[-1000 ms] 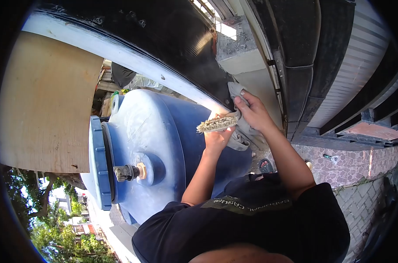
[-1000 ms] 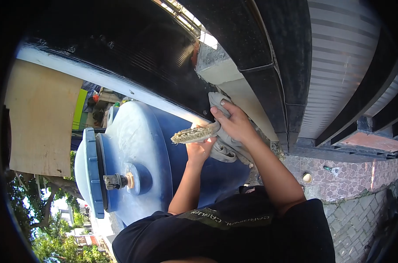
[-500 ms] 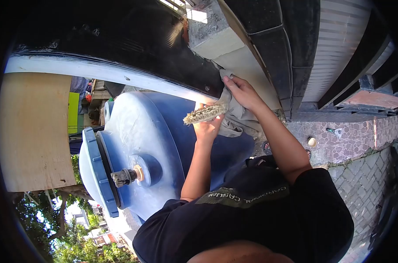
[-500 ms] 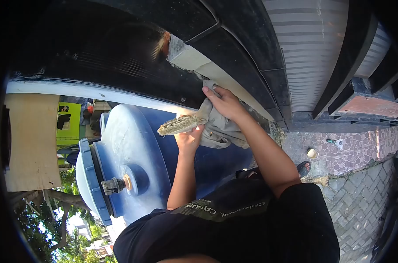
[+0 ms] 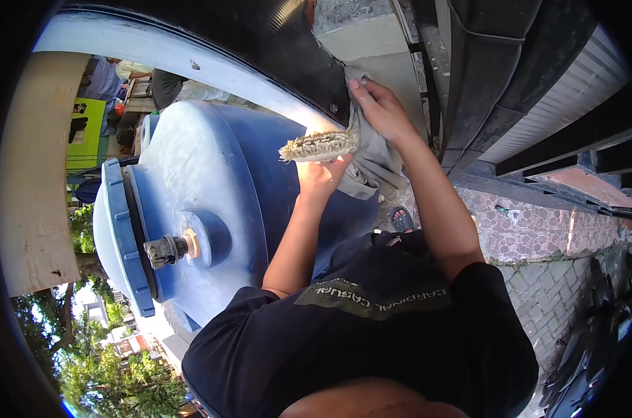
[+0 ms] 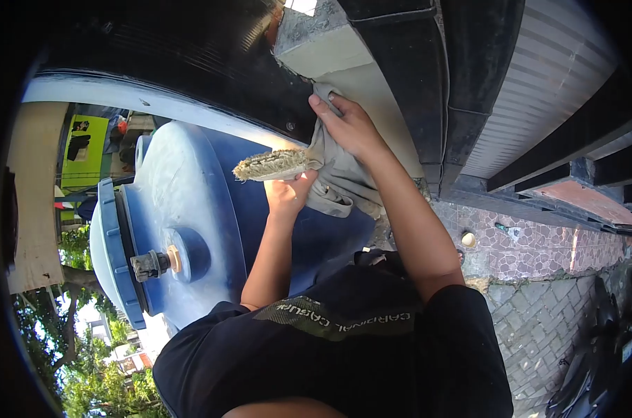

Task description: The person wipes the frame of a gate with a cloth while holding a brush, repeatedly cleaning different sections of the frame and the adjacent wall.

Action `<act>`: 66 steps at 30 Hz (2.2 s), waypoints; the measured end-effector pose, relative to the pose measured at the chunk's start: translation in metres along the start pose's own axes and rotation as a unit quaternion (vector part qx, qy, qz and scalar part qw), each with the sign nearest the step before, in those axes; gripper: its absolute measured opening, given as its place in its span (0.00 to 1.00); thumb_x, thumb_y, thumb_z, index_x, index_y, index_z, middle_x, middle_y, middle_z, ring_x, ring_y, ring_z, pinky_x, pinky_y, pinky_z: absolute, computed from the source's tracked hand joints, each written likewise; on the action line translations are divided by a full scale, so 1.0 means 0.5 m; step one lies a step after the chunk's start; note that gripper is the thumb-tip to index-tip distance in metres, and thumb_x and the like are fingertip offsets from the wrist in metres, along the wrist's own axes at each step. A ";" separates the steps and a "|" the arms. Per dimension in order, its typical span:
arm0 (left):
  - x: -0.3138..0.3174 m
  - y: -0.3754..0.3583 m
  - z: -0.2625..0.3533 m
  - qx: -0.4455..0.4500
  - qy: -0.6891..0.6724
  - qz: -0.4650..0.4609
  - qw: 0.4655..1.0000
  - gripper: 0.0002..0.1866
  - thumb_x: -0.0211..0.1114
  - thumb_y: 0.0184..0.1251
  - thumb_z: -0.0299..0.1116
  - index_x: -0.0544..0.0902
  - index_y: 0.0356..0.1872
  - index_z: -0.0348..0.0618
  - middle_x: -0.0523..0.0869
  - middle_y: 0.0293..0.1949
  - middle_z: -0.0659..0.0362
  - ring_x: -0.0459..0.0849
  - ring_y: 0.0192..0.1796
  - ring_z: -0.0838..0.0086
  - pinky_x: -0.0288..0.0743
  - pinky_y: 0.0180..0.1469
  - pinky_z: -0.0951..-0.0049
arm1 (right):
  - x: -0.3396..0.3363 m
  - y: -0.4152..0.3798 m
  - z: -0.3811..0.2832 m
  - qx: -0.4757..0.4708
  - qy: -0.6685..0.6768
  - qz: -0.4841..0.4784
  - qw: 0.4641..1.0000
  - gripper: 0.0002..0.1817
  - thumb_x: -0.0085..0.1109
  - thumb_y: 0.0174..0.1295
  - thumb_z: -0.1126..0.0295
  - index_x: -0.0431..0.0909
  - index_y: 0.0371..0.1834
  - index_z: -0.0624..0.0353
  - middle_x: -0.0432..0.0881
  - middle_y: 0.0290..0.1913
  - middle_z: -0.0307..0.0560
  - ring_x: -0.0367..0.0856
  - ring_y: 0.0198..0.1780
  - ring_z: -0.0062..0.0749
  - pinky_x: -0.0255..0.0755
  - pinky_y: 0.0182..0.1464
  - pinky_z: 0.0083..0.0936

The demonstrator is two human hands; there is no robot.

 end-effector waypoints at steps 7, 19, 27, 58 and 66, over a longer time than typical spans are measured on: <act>-0.004 0.008 0.017 -0.023 -0.055 -0.004 0.998 0.08 0.64 0.44 0.20 0.78 0.29 0.37 0.79 0.23 0.64 0.76 0.25 0.80 0.68 0.30 0.78 | -0.004 0.012 -0.014 -0.003 -0.002 -0.007 1.000 0.28 0.48 0.66 0.48 0.74 0.53 0.65 0.79 0.49 0.44 0.73 0.52 0.24 0.63 0.57 0.21; -0.009 0.009 0.018 -0.074 -0.107 0.048 0.990 0.07 0.64 0.44 0.19 0.77 0.27 0.38 0.76 0.23 0.67 0.71 0.25 0.85 0.65 0.28 0.81 | -0.022 0.007 0.072 -0.071 -0.045 0.075 0.994 0.48 0.55 0.52 0.34 0.69 0.56 0.76 0.76 0.54 0.66 0.74 0.58 0.45 0.65 0.58 0.30; -0.002 0.000 0.015 -0.107 -0.024 0.030 0.993 0.06 0.64 0.44 0.21 0.79 0.26 0.38 0.78 0.21 0.64 0.73 0.23 0.79 0.67 0.28 0.77 | -0.024 0.027 0.020 -0.022 -0.079 0.069 0.994 0.37 0.52 0.58 0.38 0.75 0.53 0.65 0.82 0.44 0.50 0.78 0.47 0.30 0.68 0.51 0.24; 0.014 -0.011 -0.024 -0.118 -0.075 -0.014 0.990 0.10 0.65 0.44 0.20 0.77 0.30 0.39 0.78 0.27 0.67 0.72 0.27 0.85 0.65 0.30 0.83 | -0.027 -0.002 -0.049 -0.026 -0.088 0.059 0.994 0.46 0.54 0.54 0.35 0.70 0.56 0.74 0.79 0.48 0.62 0.77 0.53 0.40 0.67 0.56 0.26; 0.012 -0.008 -0.012 -0.096 -0.093 -0.008 0.991 0.09 0.67 0.45 0.21 0.79 0.30 0.37 0.82 0.25 0.61 0.80 0.28 0.76 0.72 0.32 0.76 | -0.021 -0.005 0.017 0.026 0.024 0.005 0.999 0.41 0.54 0.53 0.35 0.76 0.51 0.68 0.81 0.47 0.59 0.79 0.53 0.39 0.69 0.54 0.27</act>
Point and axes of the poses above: each hand's wrist, its own y-axis towards the middle knuckle, its own x-axis out of the palm, z = x × y, the point moved 9 cm from there along y, towards the middle knuckle
